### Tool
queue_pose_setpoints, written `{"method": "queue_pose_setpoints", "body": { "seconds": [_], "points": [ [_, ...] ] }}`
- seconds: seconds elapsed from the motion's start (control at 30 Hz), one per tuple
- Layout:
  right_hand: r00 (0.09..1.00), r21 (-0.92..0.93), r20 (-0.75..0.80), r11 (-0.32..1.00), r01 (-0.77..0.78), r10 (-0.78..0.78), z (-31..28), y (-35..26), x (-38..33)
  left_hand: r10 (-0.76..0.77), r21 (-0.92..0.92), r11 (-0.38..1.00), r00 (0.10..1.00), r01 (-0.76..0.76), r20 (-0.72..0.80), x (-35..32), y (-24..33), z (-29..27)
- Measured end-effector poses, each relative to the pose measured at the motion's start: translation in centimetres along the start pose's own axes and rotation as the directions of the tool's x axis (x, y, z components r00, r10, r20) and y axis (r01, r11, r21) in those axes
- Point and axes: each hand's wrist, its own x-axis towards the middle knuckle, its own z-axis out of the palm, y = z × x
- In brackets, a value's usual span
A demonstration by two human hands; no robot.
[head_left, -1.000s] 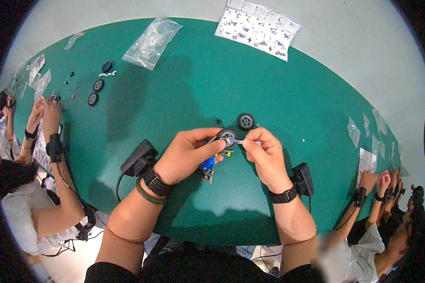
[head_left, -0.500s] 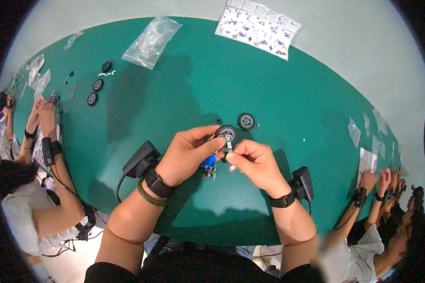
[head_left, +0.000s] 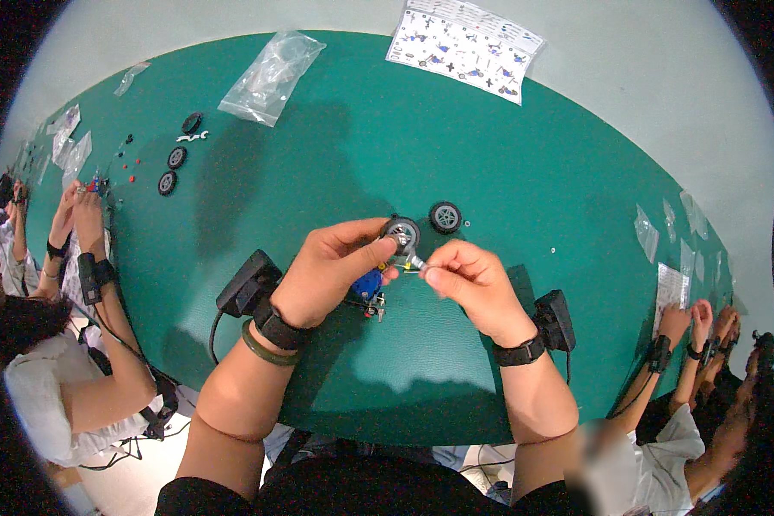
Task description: The person assembles a toy motorcycle by inserting a wheel onto an axle, placing a nut over the axle, and tightening it with a wrench.
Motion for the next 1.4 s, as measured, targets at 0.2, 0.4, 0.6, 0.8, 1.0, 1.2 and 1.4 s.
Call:
{"method": "queue_pose_setpoints", "body": {
  "seconds": [0.2, 0.4, 0.6, 0.8, 1.0, 1.2, 1.4],
  "points": [
    [0.993, 0.129, -0.113, 0.992, -0.002, 0.016, -0.8, 0.3, 0.0, 0.016, -0.004, 1.0, 0.999, -0.015, 0.033, -0.1, 0.1, 0.2],
    [0.991, 0.182, -0.132, 0.983, 0.008, 0.016, -0.4, 0.3, 0.2, -0.006, 0.052, 0.999, 0.999, 0.003, 0.047, -0.3, 0.1, 0.4],
    [0.989, 0.123, -0.146, 0.992, 0.013, 0.005, -0.3, 0.4, 0.1, 0.007, 0.076, 0.997, 0.996, -0.014, 0.089, -0.3, 0.1, 0.2],
    [0.994, 0.096, -0.11, 0.995, 0.034, -0.023, -0.2, 0.5, 0.1, 0.015, 0.067, 0.998, 0.997, -0.02, 0.071, -0.2, -0.3, 0.0],
    [0.998, -0.01, -0.058, 1.0, 0.024, -0.024, -0.3, 0.4, 0.0, 0.007, 0.041, 0.999, 0.999, -0.01, 0.053, -0.2, -0.3, 0.4],
    [1.0, -0.176, -0.009, 0.984, -0.018, 0.017, 0.5, 0.3, -0.2, 0.017, 0.023, 1.0, 0.999, -0.018, 0.047, -0.1, -0.9, 0.4],
    [0.999, -0.245, -0.001, 0.968, -0.049, 0.05, 0.7, -0.1, -0.4, 0.059, 0.034, 0.998, 0.998, -0.06, 0.039, -0.1, -1.0, 0.6]
  ]
}}
